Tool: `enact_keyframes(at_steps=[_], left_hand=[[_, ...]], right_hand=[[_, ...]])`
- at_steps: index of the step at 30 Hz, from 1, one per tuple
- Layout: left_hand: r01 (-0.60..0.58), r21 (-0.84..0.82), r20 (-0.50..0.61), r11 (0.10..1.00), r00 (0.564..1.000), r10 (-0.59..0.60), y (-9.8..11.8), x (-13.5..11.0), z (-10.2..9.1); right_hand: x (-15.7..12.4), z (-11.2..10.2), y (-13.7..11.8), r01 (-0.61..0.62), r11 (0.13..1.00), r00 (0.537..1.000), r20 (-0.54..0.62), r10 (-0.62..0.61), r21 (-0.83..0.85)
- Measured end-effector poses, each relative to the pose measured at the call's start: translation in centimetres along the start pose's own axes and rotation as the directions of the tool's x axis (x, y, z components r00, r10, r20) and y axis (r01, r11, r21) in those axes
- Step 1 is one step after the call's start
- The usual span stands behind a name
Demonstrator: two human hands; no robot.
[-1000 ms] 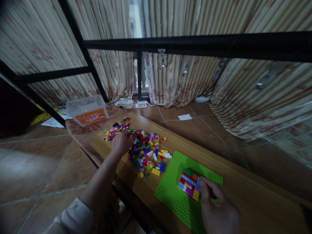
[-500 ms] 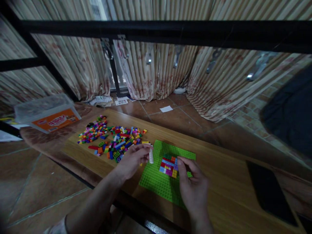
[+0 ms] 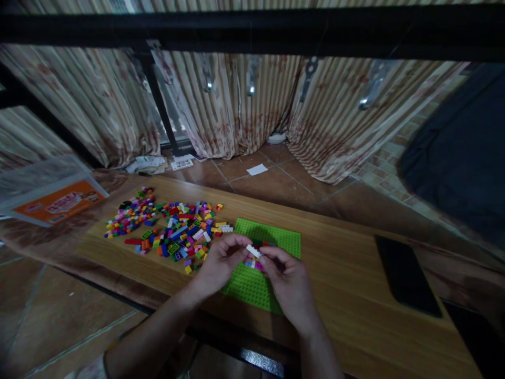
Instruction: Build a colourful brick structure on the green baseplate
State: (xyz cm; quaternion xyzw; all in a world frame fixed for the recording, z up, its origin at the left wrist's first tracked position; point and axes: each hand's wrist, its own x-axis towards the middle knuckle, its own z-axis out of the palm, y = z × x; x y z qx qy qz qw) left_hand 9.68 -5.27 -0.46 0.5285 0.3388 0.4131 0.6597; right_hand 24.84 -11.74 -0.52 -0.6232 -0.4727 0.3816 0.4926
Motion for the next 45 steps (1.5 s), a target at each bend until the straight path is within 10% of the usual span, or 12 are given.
enact_keyframes(at_steps=[14,45], left_hand=[[0.065,0.377,-0.067,0.924,0.997,-0.043,-1.9,0.5,-2.0],[0.059,0.553,-0.091,0.831,0.996,-0.010,-1.6,0.8,-1.1]], right_hand=[[0.5,0.3,0.3,0.245,0.804,0.958,0.007,-0.287,-0.542],[0.9,-0.2,1.1,0.026,0.903,0.965,-0.225,-0.135,-0.428]])
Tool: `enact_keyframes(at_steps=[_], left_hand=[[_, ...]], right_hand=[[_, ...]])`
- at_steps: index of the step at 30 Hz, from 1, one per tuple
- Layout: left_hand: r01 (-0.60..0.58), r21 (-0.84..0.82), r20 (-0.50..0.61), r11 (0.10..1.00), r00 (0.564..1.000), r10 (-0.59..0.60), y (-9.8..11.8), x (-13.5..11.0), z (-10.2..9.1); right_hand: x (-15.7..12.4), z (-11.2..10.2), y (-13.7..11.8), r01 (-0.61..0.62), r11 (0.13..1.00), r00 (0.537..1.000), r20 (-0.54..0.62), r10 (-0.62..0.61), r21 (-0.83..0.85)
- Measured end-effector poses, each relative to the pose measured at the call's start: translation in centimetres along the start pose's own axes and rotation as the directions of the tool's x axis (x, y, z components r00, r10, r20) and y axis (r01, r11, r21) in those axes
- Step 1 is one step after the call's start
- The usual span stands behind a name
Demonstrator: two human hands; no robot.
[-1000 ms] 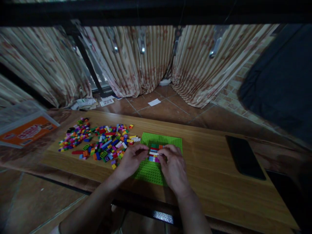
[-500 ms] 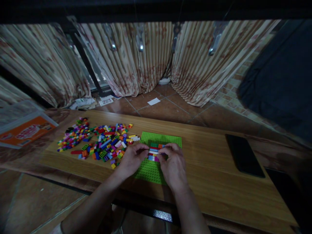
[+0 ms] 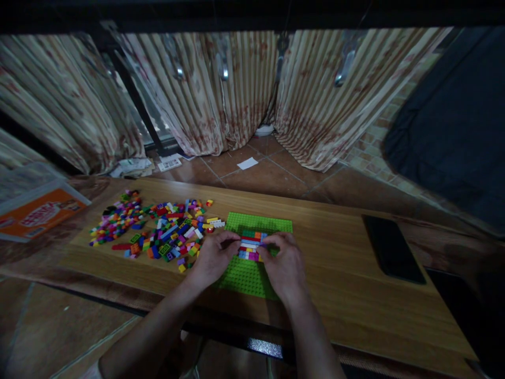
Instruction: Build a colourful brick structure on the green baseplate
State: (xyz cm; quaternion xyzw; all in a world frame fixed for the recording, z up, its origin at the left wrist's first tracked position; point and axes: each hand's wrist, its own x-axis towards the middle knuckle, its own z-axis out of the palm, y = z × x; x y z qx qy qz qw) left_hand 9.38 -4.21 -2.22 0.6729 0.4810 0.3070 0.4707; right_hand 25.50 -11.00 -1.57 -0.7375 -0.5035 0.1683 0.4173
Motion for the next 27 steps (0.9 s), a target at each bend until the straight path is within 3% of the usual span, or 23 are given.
enact_keyframes(at_steps=[5,14,27], left_hand=[[0.016,0.030,-0.008,0.999,1.000,-0.016,0.6,-0.2,0.0],[0.051,-0.002,-0.025,0.999,0.998,-0.051,0.8,0.0,0.1],[0.132,-0.102,-0.037,0.986,0.990,-0.137,0.3,0.9,0.5]], right_hand=[[0.0,0.1,0.3,-0.033,0.998,0.999,0.008,0.033,0.047],[0.1,0.6,-0.2,-0.215,0.966,0.976,0.050,0.210,0.147],[0.2,1.0,-0.3,-0.283,0.926,0.959,0.048,0.280,0.249]])
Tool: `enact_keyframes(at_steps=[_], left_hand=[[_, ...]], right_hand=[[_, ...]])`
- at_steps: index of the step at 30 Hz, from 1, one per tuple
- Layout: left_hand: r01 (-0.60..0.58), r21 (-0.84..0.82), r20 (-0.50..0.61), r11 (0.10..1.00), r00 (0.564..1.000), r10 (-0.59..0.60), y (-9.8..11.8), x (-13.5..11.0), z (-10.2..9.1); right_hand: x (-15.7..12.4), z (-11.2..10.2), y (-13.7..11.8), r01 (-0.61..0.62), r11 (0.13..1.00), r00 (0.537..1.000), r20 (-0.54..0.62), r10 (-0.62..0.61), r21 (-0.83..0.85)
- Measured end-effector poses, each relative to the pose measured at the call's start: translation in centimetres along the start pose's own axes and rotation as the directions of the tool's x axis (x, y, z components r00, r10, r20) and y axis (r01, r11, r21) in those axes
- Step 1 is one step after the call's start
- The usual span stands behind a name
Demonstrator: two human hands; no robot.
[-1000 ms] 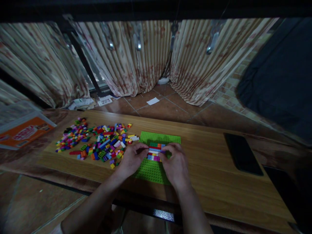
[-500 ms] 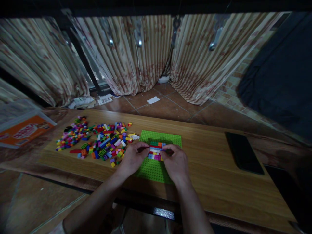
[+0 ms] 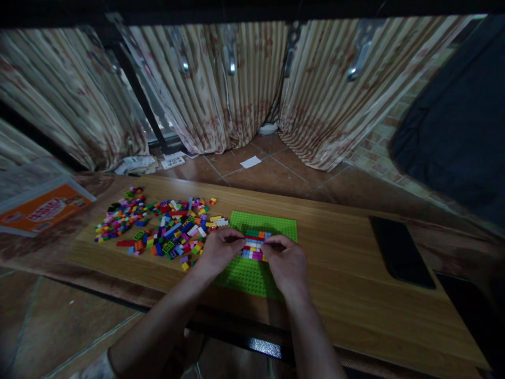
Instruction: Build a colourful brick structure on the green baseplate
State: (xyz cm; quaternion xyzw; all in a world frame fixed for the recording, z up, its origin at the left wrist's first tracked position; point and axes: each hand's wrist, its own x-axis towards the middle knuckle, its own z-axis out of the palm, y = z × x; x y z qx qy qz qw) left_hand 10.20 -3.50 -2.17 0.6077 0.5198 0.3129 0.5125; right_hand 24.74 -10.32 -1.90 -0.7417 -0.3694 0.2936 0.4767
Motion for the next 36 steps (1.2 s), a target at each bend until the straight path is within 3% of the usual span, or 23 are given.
enact_keyframes(at_steps=[12,18,20,23,28,36], left_hand=[[-0.029,0.039,-0.012,0.999,0.999,0.030,-0.3,0.2,0.2],[-0.055,0.020,0.037,0.998,0.998,0.055,-0.4,-0.3,-0.3],[-0.053,-0.026,0.071,0.998,0.996,0.055,-0.5,-0.5,-0.5],[-0.038,-0.096,0.082,0.995,0.996,0.046,-0.4,-0.4,-1.0],[-0.057,-0.153,-0.006,0.987,0.998,0.057,0.3,0.0,-2.6],[-0.042,-0.353,-0.173,0.935,0.985,-0.022,0.8,0.9,-5.9]], right_hand=[[0.0,0.3,0.2,0.007,1.000,1.000,-0.021,-0.007,-0.009],[0.5,-0.5,0.5,-0.065,0.990,0.997,0.037,0.061,0.125],[0.7,-1.1,0.4,-0.102,0.979,0.994,-0.020,0.107,0.175],[0.9,-1.8,0.1,-0.055,0.983,0.982,-0.168,0.085,0.178],[0.5,-2.3,-0.5,-0.031,0.983,0.958,-0.275,0.081,0.179],[0.4,-2.0,-0.7,-0.019,0.959,0.946,-0.306,0.108,0.282]])
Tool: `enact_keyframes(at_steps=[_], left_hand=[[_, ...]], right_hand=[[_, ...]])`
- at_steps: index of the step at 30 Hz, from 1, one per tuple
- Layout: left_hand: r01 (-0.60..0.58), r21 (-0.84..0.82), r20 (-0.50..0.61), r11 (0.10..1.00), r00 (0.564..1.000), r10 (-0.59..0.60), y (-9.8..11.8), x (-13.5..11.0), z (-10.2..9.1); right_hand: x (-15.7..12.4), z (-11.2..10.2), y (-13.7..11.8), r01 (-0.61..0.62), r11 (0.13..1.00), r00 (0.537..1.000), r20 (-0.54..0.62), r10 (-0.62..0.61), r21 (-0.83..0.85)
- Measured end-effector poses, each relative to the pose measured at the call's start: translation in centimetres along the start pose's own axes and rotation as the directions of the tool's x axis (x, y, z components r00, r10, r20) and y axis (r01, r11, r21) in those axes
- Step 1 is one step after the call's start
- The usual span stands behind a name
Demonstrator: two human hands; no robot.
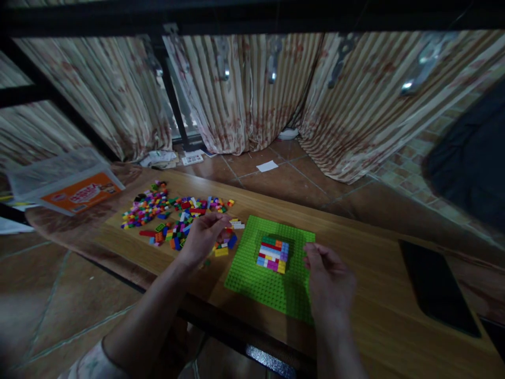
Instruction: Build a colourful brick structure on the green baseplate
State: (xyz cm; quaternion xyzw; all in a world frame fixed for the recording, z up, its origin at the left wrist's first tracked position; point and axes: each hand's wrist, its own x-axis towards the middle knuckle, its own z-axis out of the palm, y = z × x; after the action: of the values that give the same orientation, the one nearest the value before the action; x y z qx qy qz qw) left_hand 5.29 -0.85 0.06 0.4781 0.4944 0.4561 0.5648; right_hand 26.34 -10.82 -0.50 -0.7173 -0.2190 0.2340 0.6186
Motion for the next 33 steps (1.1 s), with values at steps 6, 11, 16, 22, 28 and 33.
enact_keyframes(at_steps=[6,11,16,22,28,33], left_hand=[[-0.047,0.035,-0.081,0.998,0.995,0.049,0.8,0.4,-1.5],[-0.032,0.018,-0.105,0.999,0.994,0.033,1.2,0.5,-2.4],[-0.046,-0.007,-0.103,0.999,0.994,0.045,1.4,0.6,-2.7],[-0.036,-0.024,-0.127,0.999,0.991,0.033,1.3,0.5,-2.7],[-0.008,-0.028,-0.098,1.000,0.995,0.005,1.6,0.2,-2.6],[0.008,-0.033,-0.080,0.999,0.997,-0.011,1.8,0.2,-2.9]], right_hand=[[-0.5,0.5,-0.5,-0.009,0.997,1.000,0.001,0.009,-0.071],[-1.0,1.0,-0.5,0.039,0.993,0.999,0.038,-0.035,-0.111],[-2.1,1.6,-0.2,0.271,0.945,0.959,0.136,-0.248,-0.186],[-6.1,4.6,0.3,0.666,0.741,0.653,0.546,-0.525,-0.085],[-8.9,8.0,1.6,0.793,0.601,0.470,0.731,-0.496,-0.102],[-9.0,9.2,2.4,0.834,0.512,0.463,0.764,-0.450,-0.204]])
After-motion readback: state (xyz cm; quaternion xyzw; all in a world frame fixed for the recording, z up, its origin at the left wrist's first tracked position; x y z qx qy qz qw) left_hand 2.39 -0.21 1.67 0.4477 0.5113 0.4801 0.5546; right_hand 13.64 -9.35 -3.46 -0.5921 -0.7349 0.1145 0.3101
